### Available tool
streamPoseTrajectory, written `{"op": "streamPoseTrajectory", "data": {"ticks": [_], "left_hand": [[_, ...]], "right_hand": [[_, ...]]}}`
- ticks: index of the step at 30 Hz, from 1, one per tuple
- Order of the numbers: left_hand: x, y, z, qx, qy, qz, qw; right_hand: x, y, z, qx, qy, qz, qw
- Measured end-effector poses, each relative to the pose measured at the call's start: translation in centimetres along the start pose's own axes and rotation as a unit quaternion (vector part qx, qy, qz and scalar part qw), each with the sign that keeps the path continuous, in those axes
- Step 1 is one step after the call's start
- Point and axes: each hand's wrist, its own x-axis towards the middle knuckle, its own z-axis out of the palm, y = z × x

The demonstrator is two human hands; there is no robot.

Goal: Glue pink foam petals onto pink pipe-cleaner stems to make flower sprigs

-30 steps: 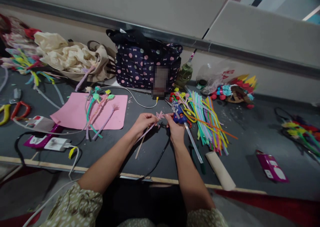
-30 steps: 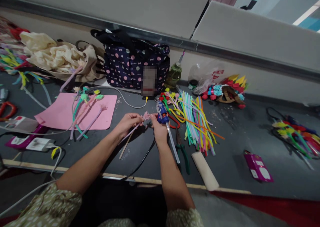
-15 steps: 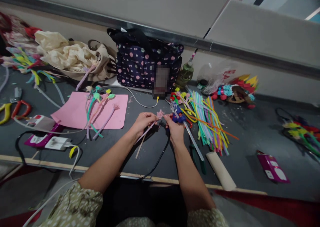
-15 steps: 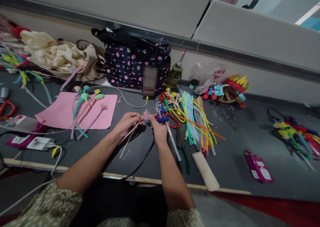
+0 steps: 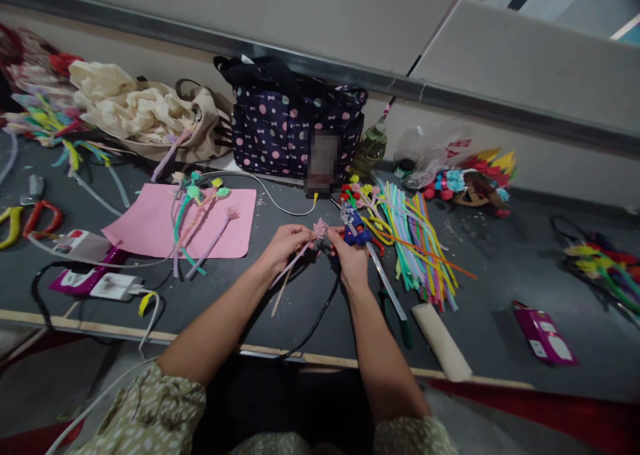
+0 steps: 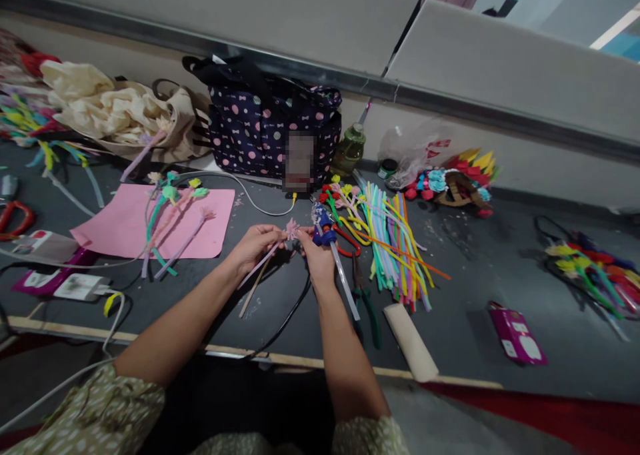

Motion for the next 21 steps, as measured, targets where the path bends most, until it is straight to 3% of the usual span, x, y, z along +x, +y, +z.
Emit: {"op": "streamPoseTrajectory", "data": {"ticks": [4, 15, 21], "left_hand": [[0.22, -0.17, -0.20, -0.005, 0.001, 0.003, 1.000], [-0.15, 0.27, 0.20, -0.006, 0.010, 0.002, 1.000], [-0.02, 0.03, -0.06, 0.000, 0.005, 0.006, 1.000]], "right_hand": [[-0.08, -0.03, 0.22, -0.002, -0.013, 0.018, 1.000], [-0.21, -0.23, 0.40, 0.026, 0.023, 0.040, 0.999], [-0.35, -0.39, 0.64, 0.038, -0.002, 0.052, 0.998]]}}
